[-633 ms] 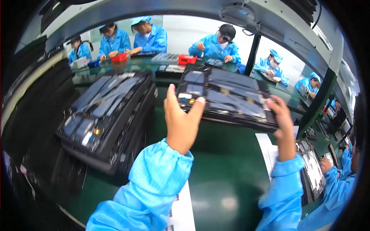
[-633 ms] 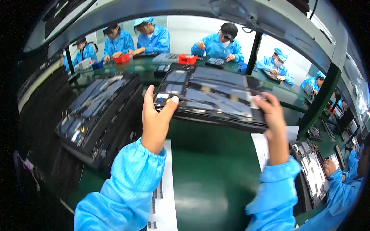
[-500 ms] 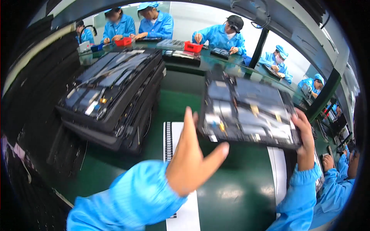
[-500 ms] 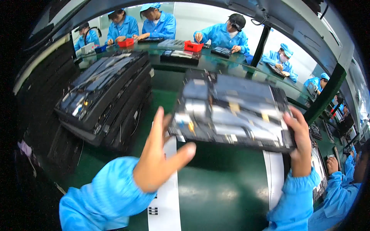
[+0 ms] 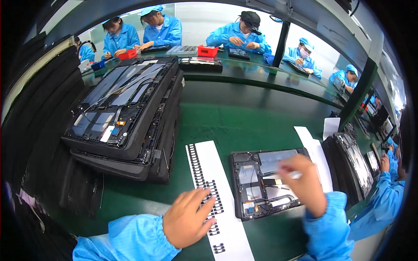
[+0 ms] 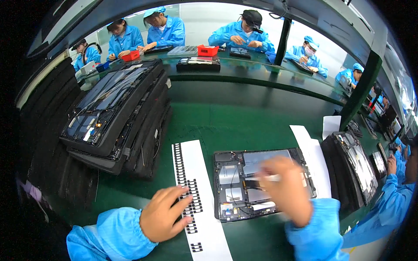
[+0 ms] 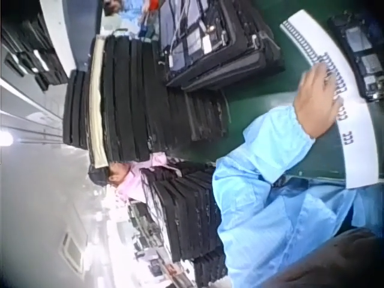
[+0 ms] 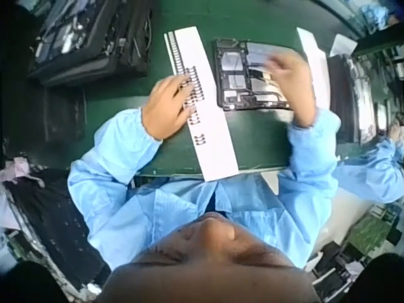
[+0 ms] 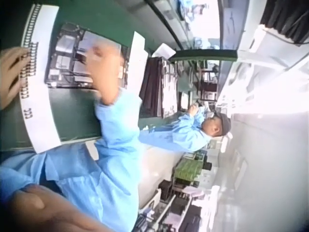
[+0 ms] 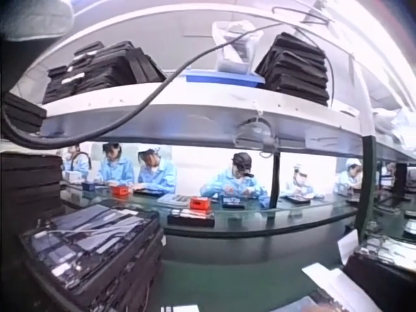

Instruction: The person assembles internal components and ribbon cables into a tablet chassis, using tweezers to manipulate the small parts and adhesive tape to secure them.

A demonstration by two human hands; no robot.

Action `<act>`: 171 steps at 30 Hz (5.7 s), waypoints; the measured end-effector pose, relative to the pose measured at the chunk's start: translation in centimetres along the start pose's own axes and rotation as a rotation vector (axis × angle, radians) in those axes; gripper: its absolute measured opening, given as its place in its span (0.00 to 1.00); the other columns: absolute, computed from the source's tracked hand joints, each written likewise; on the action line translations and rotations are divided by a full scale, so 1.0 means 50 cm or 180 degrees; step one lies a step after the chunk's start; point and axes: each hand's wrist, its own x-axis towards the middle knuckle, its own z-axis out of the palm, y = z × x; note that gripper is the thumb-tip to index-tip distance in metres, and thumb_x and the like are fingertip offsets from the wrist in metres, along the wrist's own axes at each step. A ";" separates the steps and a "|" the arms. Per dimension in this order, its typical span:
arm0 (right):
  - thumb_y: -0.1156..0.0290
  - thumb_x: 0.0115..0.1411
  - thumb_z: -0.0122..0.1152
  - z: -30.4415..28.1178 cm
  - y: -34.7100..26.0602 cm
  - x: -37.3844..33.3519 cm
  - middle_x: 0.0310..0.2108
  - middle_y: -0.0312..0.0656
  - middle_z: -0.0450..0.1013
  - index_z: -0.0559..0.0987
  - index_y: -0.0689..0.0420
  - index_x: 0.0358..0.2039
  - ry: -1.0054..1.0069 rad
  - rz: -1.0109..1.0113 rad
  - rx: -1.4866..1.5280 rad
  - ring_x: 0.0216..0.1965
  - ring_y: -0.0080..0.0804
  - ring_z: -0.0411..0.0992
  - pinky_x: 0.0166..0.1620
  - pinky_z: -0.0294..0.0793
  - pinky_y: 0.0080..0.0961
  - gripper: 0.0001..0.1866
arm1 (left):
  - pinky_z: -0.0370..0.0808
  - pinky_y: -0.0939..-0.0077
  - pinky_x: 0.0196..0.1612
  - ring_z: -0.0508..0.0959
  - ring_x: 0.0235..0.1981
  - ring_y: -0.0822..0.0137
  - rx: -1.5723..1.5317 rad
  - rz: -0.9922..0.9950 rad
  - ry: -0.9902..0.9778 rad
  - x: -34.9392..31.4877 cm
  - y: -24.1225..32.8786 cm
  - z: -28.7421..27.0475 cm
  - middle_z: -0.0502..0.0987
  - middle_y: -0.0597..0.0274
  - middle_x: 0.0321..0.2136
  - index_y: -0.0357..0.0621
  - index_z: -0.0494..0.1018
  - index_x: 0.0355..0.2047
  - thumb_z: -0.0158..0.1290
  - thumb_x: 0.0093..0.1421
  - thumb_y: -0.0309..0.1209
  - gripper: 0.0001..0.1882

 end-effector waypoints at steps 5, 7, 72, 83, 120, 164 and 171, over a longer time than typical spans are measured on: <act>0.75 0.42 0.57 0.199 -0.130 0.046 0.18 0.46 0.68 0.75 0.62 0.15 -0.0357 -0.0979 -0.0458 0.22 0.41 0.68 0.29 0.67 0.33 0.04 | 0.66 0.64 0.45 0.69 0.42 0.54 0.0245 -0.0031 0.0132 -0.009 -0.035 0.013 0.68 0.48 0.40 0.32 0.69 0.39 0.59 0.41 0.35 0.25; 0.74 0.40 0.56 0.217 -0.139 0.039 0.16 0.48 0.67 0.73 0.63 0.12 -0.0424 -0.0883 -0.0700 0.22 0.44 0.68 0.30 0.66 0.37 0.07 | 0.66 0.64 0.45 0.69 0.42 0.54 0.0246 0.0007 0.0137 -0.005 -0.031 0.015 0.68 0.48 0.40 0.33 0.69 0.38 0.59 0.41 0.35 0.25; 0.79 0.33 0.61 -0.023 -0.011 -0.142 0.36 0.45 0.69 0.76 0.58 0.21 -0.0323 0.0346 0.0072 0.38 0.40 0.66 0.41 0.65 0.32 0.09 | 0.66 0.69 0.48 0.70 0.44 0.57 0.0164 0.2174 -0.0175 0.136 0.091 0.074 0.70 0.52 0.41 0.27 0.69 0.37 0.37 0.55 0.28 0.17; 0.84 0.35 0.58 -0.003 -0.035 -0.148 0.28 0.44 0.68 0.75 0.60 0.24 0.0192 0.0334 -0.0154 0.32 0.40 0.66 0.35 0.65 0.28 0.11 | 0.70 0.67 0.44 0.71 0.45 0.54 -0.0733 0.1700 -0.0423 0.128 0.061 0.036 0.72 0.51 0.41 0.35 0.71 0.39 0.47 0.49 0.21 0.15; 0.78 0.44 0.59 -0.111 -0.005 -0.179 0.26 0.41 0.70 0.73 0.58 0.22 0.0380 0.0558 0.0865 0.31 0.40 0.67 0.36 0.65 0.31 0.04 | 0.66 0.63 0.47 0.70 0.43 0.52 -0.0359 0.1056 -0.0696 0.083 0.069 -0.057 0.70 0.50 0.42 0.33 0.71 0.39 0.49 0.47 0.26 0.17; 0.77 0.37 0.65 -0.126 0.127 -0.169 0.45 0.45 0.66 0.78 0.56 0.22 -0.0155 0.1040 0.0600 0.51 0.49 0.58 0.52 0.58 0.39 0.07 | 0.65 0.69 0.50 0.68 0.47 0.56 -0.0808 0.1761 0.0006 0.242 0.186 0.199 0.67 0.50 0.45 0.27 0.69 0.39 0.43 0.47 0.29 0.20; 0.79 0.37 0.64 -0.111 0.132 -0.167 0.41 0.45 0.69 0.77 0.57 0.21 -0.0022 0.0754 0.0444 0.49 0.49 0.59 0.52 0.59 0.38 0.08 | 0.67 0.68 0.48 0.68 0.46 0.53 -0.0355 0.2162 -0.0823 0.265 0.174 0.145 0.67 0.48 0.44 0.27 0.67 0.40 0.43 0.47 0.28 0.20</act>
